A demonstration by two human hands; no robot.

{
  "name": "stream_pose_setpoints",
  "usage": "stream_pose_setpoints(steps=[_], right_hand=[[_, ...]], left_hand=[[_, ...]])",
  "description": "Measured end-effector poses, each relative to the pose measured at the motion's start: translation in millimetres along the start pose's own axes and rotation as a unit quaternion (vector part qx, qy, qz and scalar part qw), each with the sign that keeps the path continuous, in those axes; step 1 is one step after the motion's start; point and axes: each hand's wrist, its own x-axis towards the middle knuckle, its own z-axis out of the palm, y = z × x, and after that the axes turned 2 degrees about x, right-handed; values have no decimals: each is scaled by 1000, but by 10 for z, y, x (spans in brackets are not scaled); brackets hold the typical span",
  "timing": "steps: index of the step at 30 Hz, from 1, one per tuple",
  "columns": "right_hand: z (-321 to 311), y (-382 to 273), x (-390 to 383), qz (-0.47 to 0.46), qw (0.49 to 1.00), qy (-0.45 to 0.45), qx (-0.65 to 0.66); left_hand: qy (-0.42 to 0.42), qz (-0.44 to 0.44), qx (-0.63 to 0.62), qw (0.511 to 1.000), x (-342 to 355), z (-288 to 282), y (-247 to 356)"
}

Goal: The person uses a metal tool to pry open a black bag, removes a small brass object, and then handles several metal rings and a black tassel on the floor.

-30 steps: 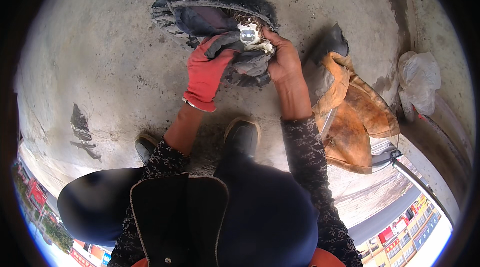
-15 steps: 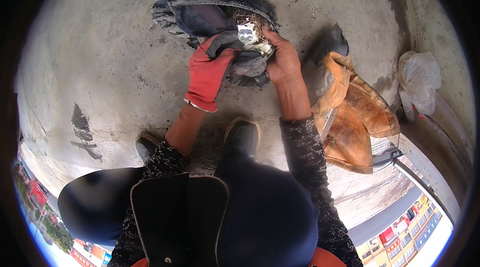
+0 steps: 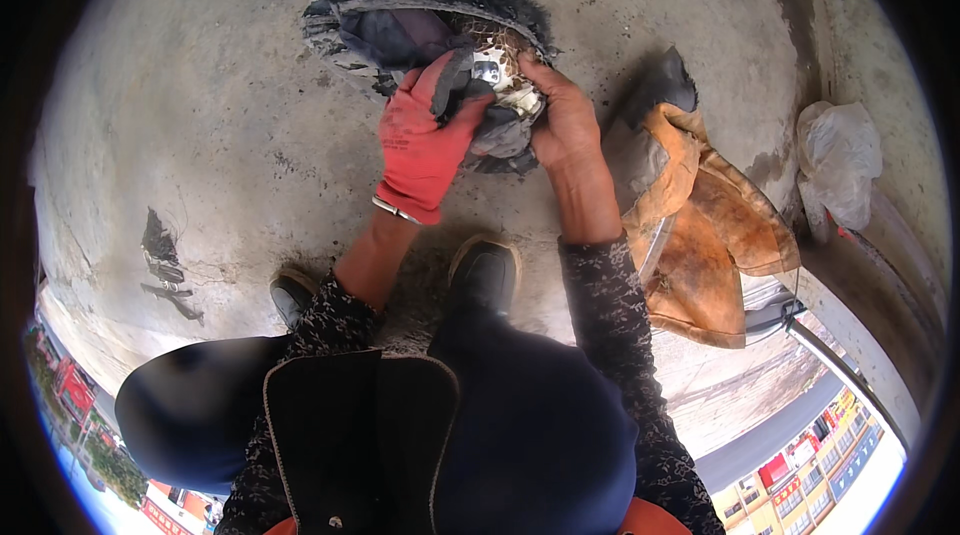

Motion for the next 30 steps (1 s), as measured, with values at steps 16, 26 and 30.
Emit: stream_pose_setpoints(steps=[16,26,30], right_hand=[[-21,87,26,-11,1000,-1,2],[-261,-225,-37,-78,997,21,-4],[-669,-289,142,-160,970,166,-79]], left_hand=[[-95,3,36,995,219,-78,-3],[-386,-172,-11,906,1092,-1199,495],[-489,-143,27,860,1789,-1427,385]])
